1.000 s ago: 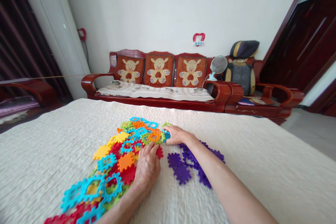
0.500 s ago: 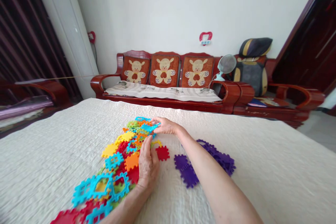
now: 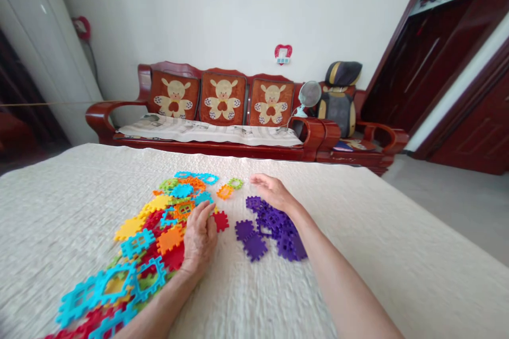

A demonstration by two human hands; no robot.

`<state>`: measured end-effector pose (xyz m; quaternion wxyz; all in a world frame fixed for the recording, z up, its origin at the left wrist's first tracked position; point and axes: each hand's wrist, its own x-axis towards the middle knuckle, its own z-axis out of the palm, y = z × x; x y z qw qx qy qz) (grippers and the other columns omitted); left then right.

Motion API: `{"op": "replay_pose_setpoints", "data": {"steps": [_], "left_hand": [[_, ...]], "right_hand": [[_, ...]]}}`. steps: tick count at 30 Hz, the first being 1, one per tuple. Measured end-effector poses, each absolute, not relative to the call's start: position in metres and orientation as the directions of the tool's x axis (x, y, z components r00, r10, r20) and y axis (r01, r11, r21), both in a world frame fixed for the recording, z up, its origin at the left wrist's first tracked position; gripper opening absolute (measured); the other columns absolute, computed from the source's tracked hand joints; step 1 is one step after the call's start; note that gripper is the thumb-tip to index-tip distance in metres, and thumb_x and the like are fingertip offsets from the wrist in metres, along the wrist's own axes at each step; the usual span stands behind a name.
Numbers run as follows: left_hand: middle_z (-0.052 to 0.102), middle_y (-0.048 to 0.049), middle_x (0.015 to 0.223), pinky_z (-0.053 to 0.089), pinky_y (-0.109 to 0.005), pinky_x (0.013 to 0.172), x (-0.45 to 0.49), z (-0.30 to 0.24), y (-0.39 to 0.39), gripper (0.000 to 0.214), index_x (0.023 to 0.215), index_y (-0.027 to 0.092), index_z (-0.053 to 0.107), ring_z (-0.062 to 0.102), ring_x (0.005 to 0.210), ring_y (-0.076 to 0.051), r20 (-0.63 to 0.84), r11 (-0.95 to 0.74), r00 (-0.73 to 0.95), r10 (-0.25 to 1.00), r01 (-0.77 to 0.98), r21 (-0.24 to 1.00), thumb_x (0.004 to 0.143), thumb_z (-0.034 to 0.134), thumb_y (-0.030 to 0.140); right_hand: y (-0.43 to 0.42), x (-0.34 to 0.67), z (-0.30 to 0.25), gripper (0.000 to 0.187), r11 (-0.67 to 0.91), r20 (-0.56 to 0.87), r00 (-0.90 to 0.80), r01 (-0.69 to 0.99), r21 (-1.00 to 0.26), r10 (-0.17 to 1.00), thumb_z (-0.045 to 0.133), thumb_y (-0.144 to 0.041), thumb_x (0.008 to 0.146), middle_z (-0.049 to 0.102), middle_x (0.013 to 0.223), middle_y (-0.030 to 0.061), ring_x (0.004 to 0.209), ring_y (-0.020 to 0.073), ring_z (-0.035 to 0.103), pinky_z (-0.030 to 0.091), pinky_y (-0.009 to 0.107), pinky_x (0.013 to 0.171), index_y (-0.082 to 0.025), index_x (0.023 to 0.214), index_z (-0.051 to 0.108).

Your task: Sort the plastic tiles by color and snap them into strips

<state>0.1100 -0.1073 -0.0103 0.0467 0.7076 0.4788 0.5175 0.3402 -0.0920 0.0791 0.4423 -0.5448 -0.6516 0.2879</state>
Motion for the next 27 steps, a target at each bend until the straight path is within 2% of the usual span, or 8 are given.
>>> {"op": "replay_pose_setpoints", "data": {"steps": [5, 10, 17, 19, 22, 25, 27], "left_hand": [[0.062, -0.0082, 0.123, 0.042, -0.049, 0.097, 0.109, 0.005, -0.119, 0.029, 0.107, 0.02, 0.067, 0.048, 0.122, -0.032, 0.531, -0.552, 0.332, 0.78, 0.764, 0.334, 0.087, 0.046, 0.021], [0.059, -0.0086, 0.129, 0.041, -0.049, 0.096, 0.107, 0.013, -0.123, 0.032, 0.11, 0.022, 0.067, 0.045, 0.124, -0.031, 0.45, -0.55, 0.416, 0.79, 0.806, 0.219, 0.09, 0.043, 0.024], [0.053, -0.0122, 0.135, 0.039, -0.049, 0.099, 0.106, 0.007, -0.122, 0.039, 0.112, 0.018, 0.067, 0.041, 0.129, -0.032, 0.447, -0.53, 0.408, 0.796, 0.827, 0.189, 0.081, 0.044, 0.01], [0.054, -0.0113, 0.134, 0.039, -0.048, 0.1, 0.106, 0.007, -0.122, 0.038, 0.109, 0.018, 0.068, 0.04, 0.13, -0.032, 0.446, -0.546, 0.428, 0.786, 0.818, 0.178, 0.081, 0.044, 0.009], [0.056, -0.0115, 0.132, 0.041, -0.048, 0.098, 0.105, 0.007, -0.122, 0.037, 0.108, 0.018, 0.068, 0.042, 0.129, -0.032, 0.452, -0.566, 0.443, 0.774, 0.804, 0.182, 0.081, 0.044, 0.01], [0.057, -0.0123, 0.13, 0.042, -0.047, 0.098, 0.105, 0.005, -0.121, 0.037, 0.11, 0.018, 0.067, 0.043, 0.127, -0.03, 0.461, -0.571, 0.445, 0.768, 0.801, 0.18, 0.082, 0.044, 0.011], [0.057, -0.0117, 0.13, 0.042, -0.047, 0.098, 0.104, 0.004, -0.12, 0.036, 0.11, 0.019, 0.067, 0.044, 0.127, -0.029, 0.468, -0.572, 0.445, 0.764, 0.803, 0.17, 0.083, 0.043, 0.012]], "right_hand": [[-0.155, 0.426, 0.046, 0.03, 0.056, 0.287, 0.428, 0.475, -0.878, 0.857, 0.064, -0.034, 0.067, 0.072, 0.1, 0.0098, 0.098, 0.0233, 0.066, 0.046, 0.042, 0.098, -0.019, 0.093, 0.066], [-0.186, 0.442, 0.013, 0.039, 0.029, 0.261, 0.59, 0.373, -0.927, 0.764, 0.064, -0.044, 0.069, 0.071, 0.105, 0.0114, 0.101, 0.025, 0.065, 0.047, 0.041, 0.094, -0.018, 0.098, 0.066], [-0.194, 0.428, 0.018, 0.036, 0.039, 0.264, 0.473, 0.433, -0.901, 0.84, 0.059, -0.045, 0.075, 0.072, 0.1, 0.0108, 0.095, 0.0242, 0.065, 0.048, 0.038, 0.09, -0.017, 0.096, 0.066], [-0.196, 0.427, 0.023, 0.035, 0.044, 0.269, 0.398, 0.49, -0.871, 0.877, 0.057, -0.044, 0.077, 0.071, 0.102, 0.0095, 0.099, 0.0239, 0.064, 0.047, 0.038, 0.092, -0.018, 0.099, 0.067], [-0.198, 0.428, 0.029, 0.035, 0.087, 0.283, 0.223, 0.624, -0.777, 0.933, 0.062, -0.037, 0.073, 0.069, 0.109, 0.0074, 0.106, 0.0239, 0.061, 0.043, 0.04, 0.098, -0.02, 0.103, 0.068], [-0.195, 0.428, 0.03, 0.028, 0.146, 0.315, 0.123, 0.691, -0.708, 0.941, 0.064, -0.031, 0.07, 0.068, 0.111, 0.0082, 0.109, 0.0237, 0.06, 0.04, 0.041, 0.102, -0.021, 0.096, 0.07], [-0.193, 0.427, 0.027, 0.021, 0.168, 0.33, 0.111, 0.687, -0.707, 0.937, 0.063, -0.031, 0.071, 0.068, 0.112, 0.009, 0.109, 0.023, 0.06, 0.04, 0.04, 0.102, -0.021, 0.088, 0.07]]}}
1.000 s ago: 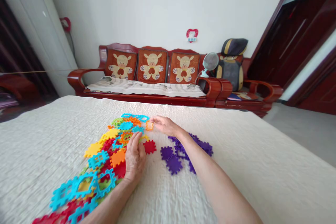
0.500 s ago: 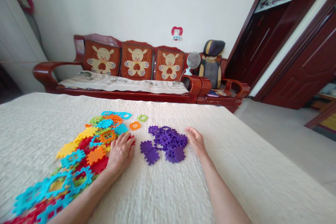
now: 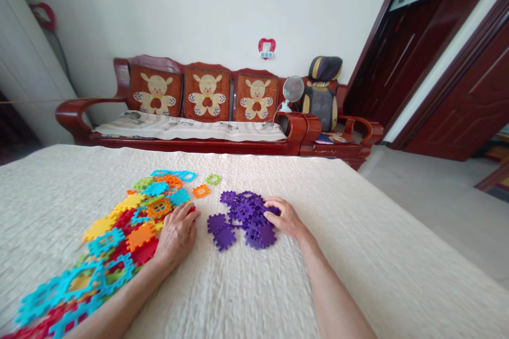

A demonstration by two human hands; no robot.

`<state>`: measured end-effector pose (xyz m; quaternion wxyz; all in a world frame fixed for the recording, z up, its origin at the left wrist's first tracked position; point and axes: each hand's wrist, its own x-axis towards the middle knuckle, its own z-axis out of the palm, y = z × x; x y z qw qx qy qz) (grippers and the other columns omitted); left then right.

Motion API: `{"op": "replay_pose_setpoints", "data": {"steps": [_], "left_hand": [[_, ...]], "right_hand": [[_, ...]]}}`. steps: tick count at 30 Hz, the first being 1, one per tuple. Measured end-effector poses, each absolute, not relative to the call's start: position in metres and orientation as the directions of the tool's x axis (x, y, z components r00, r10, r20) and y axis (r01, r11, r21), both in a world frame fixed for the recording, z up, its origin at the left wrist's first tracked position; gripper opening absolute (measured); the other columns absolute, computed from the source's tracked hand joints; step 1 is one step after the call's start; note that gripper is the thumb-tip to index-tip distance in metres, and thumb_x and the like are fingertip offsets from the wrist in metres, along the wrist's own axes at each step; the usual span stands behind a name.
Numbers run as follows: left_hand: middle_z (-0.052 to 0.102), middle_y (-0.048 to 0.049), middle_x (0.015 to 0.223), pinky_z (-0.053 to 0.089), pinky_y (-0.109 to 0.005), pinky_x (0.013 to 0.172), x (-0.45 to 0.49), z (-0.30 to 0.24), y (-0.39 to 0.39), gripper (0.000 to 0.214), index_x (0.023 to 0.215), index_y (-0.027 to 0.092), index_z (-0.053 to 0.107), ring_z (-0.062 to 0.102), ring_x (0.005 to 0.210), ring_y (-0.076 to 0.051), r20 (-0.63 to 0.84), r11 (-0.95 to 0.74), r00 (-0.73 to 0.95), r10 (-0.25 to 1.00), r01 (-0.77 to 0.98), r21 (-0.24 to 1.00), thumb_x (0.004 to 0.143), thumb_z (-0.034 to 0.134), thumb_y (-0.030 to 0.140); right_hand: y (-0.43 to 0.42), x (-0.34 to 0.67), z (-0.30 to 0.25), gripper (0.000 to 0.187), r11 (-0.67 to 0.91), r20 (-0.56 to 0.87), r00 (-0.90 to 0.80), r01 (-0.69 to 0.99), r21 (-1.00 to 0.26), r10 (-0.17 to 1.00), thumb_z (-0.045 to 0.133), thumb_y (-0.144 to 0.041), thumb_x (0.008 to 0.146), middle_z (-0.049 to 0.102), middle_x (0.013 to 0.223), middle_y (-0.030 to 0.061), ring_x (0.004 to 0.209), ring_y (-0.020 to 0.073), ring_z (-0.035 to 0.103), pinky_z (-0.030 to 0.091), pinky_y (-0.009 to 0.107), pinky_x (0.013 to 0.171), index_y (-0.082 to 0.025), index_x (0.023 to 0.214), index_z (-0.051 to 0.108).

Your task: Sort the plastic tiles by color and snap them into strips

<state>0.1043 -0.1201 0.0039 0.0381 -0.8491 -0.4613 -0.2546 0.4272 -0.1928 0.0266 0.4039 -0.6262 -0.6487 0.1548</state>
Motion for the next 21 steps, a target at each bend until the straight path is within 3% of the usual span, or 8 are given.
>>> {"op": "replay_pose_setpoints", "data": {"steps": [6, 12, 17, 21], "left_hand": [[0.059, -0.0105, 0.128, 0.043, -0.046, 0.098, 0.102, 0.001, -0.119, 0.036, 0.109, 0.02, 0.067, 0.047, 0.124, -0.028, 0.497, -0.589, 0.45, 0.742, 0.792, 0.162, 0.083, 0.043, 0.013], [0.06, -0.0107, 0.128, 0.043, -0.046, 0.097, 0.102, -0.003, -0.117, 0.035, 0.109, 0.02, 0.067, 0.049, 0.122, -0.029, 0.522, -0.592, 0.451, 0.724, 0.794, 0.135, 0.084, 0.044, 0.015], [0.06, -0.0095, 0.128, 0.043, -0.044, 0.097, 0.102, -0.006, -0.116, 0.034, 0.109, 0.02, 0.068, 0.05, 0.121, -0.028, 0.527, -0.58, 0.448, 0.722, 0.807, 0.109, 0.086, 0.043, 0.017], [0.061, -0.0092, 0.128, 0.044, -0.044, 0.095, 0.1, -0.014, -0.111, 0.035, 0.109, 0.021, 0.068, 0.051, 0.121, -0.028, 0.553, -0.591, 0.458, 0.696, 0.803, 0.079, 0.086, 0.043, 0.018]], "right_hand": [[-0.182, 0.436, 0.011, 0.025, 0.163, 0.4, 0.249, 0.634, -0.756, 0.882, 0.061, -0.035, 0.075, 0.067, 0.113, 0.0086, 0.108, 0.0213, 0.061, 0.043, 0.037, 0.099, -0.02, 0.094, 0.069], [-0.154, 0.49, 0.01, 0.036, -0.193, 0.397, 0.556, 0.725, -0.661, 0.73, 0.05, -0.035, 0.077, 0.069, 0.11, 0.0098, 0.105, 0.0226, 0.062, 0.044, 0.037, 0.098, -0.017, 0.102, 0.069], [-0.137, 0.514, 0.008, 0.043, -0.28, 0.375, 0.573, 0.749, -0.601, 0.729, 0.056, -0.022, 0.067, 0.068, 0.113, 0.0094, 0.107, 0.0241, 0.061, 0.042, 0.038, 0.1, -0.019, 0.108, 0.068], [-0.127, 0.513, 0.003, 0.042, -0.236, 0.386, 0.498, 0.798, -0.555, 0.776, 0.056, -0.018, 0.066, 0.069, 0.111, 0.0061, 0.105, 0.0216, 0.062, 0.043, 0.035, 0.098, -0.02, 0.106, 0.069]]}}
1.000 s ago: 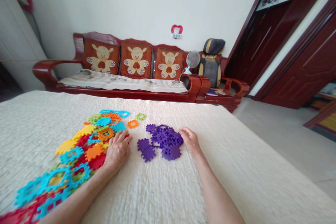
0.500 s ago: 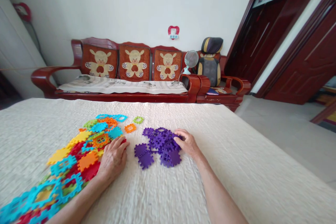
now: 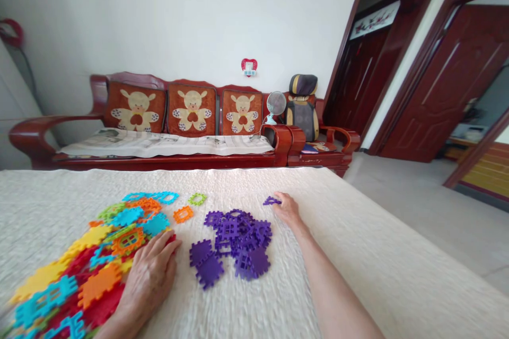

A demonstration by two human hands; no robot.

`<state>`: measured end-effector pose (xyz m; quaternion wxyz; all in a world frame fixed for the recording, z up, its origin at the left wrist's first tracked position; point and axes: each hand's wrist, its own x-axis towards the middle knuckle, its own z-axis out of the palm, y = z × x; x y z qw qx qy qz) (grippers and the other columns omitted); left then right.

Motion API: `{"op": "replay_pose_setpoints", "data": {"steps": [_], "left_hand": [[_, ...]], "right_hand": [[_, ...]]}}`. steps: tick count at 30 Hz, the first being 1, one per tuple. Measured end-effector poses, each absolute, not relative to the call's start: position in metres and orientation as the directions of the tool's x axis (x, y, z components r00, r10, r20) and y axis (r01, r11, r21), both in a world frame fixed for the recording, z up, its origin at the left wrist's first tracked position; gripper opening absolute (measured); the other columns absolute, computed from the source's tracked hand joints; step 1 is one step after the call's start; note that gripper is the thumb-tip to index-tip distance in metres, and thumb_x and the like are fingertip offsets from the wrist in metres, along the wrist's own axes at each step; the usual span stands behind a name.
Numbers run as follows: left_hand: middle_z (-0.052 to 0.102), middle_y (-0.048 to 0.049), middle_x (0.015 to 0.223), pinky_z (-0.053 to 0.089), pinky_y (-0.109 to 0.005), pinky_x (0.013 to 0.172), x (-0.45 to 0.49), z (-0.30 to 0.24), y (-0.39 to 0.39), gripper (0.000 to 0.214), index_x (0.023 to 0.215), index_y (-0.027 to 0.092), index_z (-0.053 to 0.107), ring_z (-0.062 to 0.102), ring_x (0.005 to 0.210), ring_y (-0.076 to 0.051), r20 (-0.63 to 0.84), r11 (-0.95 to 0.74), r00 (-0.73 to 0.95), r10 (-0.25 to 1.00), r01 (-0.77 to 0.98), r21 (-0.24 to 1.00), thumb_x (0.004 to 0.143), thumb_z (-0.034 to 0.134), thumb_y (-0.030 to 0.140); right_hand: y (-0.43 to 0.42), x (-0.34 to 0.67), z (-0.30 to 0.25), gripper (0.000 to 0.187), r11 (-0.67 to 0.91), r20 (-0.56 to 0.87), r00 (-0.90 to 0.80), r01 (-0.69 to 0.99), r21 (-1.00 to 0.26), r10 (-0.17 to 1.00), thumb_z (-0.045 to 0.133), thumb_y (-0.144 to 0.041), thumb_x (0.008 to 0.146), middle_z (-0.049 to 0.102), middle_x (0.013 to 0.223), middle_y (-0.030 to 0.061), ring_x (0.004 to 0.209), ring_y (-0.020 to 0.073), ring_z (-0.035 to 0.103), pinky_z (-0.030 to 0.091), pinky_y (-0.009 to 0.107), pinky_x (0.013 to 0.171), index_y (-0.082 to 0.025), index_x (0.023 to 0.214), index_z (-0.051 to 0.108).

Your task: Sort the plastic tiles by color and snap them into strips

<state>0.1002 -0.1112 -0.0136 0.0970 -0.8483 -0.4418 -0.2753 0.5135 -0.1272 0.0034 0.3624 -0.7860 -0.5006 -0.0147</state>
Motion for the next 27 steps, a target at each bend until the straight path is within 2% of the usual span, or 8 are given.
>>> {"op": "replay_pose_setpoints", "data": {"steps": [4, 9, 13, 17, 27], "left_hand": [[0.062, -0.0089, 0.126, 0.045, -0.044, 0.093, 0.099, -0.019, -0.108, 0.034, 0.108, 0.022, 0.068, 0.053, 0.118, -0.028, 0.578, -0.605, 0.466, 0.67, 0.794, 0.061, 0.084, 0.044, 0.019], [0.061, -0.0096, 0.127, 0.045, -0.045, 0.095, 0.099, -0.019, -0.109, 0.034, 0.108, 0.021, 0.068, 0.053, 0.119, -0.028, 0.588, -0.603, 0.449, 0.673, 0.793, 0.084, 0.084, 0.045, 0.019], [0.061, -0.0069, 0.128, 0.046, -0.044, 0.095, 0.095, -0.024, -0.103, 0.035, 0.111, 0.025, 0.068, 0.053, 0.12, -0.028, 0.566, -0.619, 0.473, 0.675, 0.781, 0.087, 0.082, 0.048, 0.021], [0.06, -0.0062, 0.13, 0.046, -0.044, 0.095, 0.092, -0.028, -0.099, 0.034, 0.111, 0.026, 0.067, 0.052, 0.121, -0.028, 0.553, -0.622, 0.48, 0.681, 0.778, 0.09, 0.083, 0.049, 0.022], [0.061, -0.0072, 0.129, 0.046, -0.045, 0.095, 0.097, -0.022, -0.105, 0.035, 0.11, 0.025, 0.068, 0.052, 0.12, -0.028, 0.567, -0.61, 0.455, 0.687, 0.784, 0.11, 0.082, 0.048, 0.019]], "right_hand": [[-0.114, 0.517, 0.003, 0.031, -0.183, 0.421, 0.432, 0.838, -0.514, 0.797, 0.052, -0.014, 0.069, 0.072, 0.1, 0.0015, 0.098, 0.0181, 0.064, 0.046, 0.031, 0.094, -0.024, 0.089, 0.073], [-0.099, 0.529, 0.002, 0.033, -0.233, 0.471, 0.478, 0.842, -0.487, 0.742, 0.048, -0.013, 0.073, 0.071, 0.104, 0.0027, 0.102, 0.0183, 0.063, 0.044, 0.032, 0.097, -0.024, 0.092, 0.072], [-0.092, 0.537, 0.002, 0.032, -0.306, 0.472, 0.534, 0.824, -0.478, 0.701, 0.047, -0.012, 0.075, 0.071, 0.103, 0.003, 0.101, 0.0187, 0.063, 0.043, 0.033, 0.097, -0.024, 0.091, 0.072], [-0.089, 0.54, 0.002, 0.032, -0.344, 0.464, 0.545, 0.824, -0.45, 0.698, 0.047, -0.013, 0.077, 0.072, 0.103, 0.0008, 0.1, 0.0176, 0.063, 0.044, 0.031, 0.096, -0.026, 0.091, 0.073], [-0.078, 0.545, 0.004, 0.029, -0.411, 0.472, 0.568, 0.819, -0.4, 0.674, 0.05, -0.016, 0.08, 0.071, 0.103, -0.0008, 0.094, 0.0181, 0.062, 0.048, 0.028, 0.08, -0.03, 0.087, 0.074]]}}
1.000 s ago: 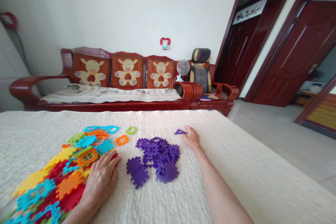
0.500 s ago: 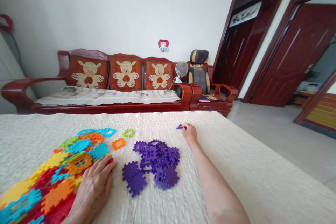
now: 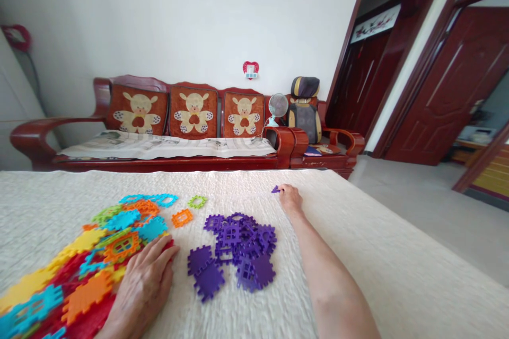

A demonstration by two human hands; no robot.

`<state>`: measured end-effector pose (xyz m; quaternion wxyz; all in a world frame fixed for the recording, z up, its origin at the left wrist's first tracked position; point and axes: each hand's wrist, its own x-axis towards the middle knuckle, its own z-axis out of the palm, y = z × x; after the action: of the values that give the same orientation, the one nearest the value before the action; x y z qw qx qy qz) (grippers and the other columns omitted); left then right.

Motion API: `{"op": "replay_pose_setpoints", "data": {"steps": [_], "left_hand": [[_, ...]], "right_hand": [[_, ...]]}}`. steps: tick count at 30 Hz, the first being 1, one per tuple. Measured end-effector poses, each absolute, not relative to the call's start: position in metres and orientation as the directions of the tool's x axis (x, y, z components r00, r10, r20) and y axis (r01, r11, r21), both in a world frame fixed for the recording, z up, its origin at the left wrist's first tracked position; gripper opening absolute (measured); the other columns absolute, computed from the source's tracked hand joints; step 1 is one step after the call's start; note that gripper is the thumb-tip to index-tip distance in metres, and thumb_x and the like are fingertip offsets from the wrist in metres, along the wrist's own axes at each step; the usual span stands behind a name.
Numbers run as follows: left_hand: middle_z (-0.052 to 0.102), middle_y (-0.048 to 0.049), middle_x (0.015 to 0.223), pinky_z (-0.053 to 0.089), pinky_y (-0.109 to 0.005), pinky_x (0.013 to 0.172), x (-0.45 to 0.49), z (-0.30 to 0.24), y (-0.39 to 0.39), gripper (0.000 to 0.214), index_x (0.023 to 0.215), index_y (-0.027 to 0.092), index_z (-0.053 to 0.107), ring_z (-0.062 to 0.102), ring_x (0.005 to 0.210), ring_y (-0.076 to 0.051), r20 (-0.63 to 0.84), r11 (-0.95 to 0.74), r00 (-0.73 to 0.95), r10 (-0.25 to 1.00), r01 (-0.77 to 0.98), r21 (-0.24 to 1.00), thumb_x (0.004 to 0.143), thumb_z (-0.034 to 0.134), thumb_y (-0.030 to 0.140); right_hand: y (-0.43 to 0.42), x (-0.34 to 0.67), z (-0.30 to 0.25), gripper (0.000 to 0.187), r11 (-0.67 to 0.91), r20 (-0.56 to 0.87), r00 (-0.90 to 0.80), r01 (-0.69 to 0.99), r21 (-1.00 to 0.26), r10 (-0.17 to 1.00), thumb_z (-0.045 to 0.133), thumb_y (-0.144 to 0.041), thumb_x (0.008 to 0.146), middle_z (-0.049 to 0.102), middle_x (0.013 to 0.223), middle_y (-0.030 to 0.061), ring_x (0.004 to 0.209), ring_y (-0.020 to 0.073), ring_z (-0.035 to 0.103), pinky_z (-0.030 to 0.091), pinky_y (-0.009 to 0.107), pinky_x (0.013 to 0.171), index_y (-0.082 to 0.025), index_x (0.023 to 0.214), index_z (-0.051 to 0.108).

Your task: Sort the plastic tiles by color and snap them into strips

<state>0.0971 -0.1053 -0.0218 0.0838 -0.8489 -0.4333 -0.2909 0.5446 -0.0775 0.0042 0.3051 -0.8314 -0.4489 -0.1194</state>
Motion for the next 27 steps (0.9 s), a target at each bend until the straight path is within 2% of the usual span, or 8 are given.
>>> {"op": "replay_pose_setpoints", "data": {"steps": [11, 27], "left_hand": [[0.061, -0.007, 0.128, 0.045, -0.044, 0.092, 0.096, -0.024, -0.103, 0.034, 0.109, 0.025, 0.068, 0.053, 0.119, -0.029, 0.566, -0.617, 0.478, 0.672, 0.783, 0.072, 0.083, 0.047, 0.021], [0.06, -0.0085, 0.128, 0.043, -0.045, 0.096, 0.101, -0.015, -0.113, 0.034, 0.109, 0.021, 0.068, 0.05, 0.122, -0.029, 0.558, -0.588, 0.446, 0.7, 0.803, 0.096, 0.085, 0.044, 0.016]], "right_hand": [[-0.075, 0.547, 0.005, 0.03, -0.484, 0.426, 0.609, 0.792, -0.372, 0.669, 0.046, -0.023, 0.084, 0.07, 0.109, 0.0012, 0.092, 0.0197, 0.063, 0.046, 0.028, 0.072, -0.03, 0.092, 0.074], [-0.079, 0.544, 0.006, 0.028, -0.465, 0.424, 0.612, 0.788, -0.403, 0.668, 0.048, -0.019, 0.081, 0.07, 0.105, 0.0044, 0.093, 0.0205, 0.062, 0.046, 0.029, 0.078, -0.026, 0.09, 0.074]]}}
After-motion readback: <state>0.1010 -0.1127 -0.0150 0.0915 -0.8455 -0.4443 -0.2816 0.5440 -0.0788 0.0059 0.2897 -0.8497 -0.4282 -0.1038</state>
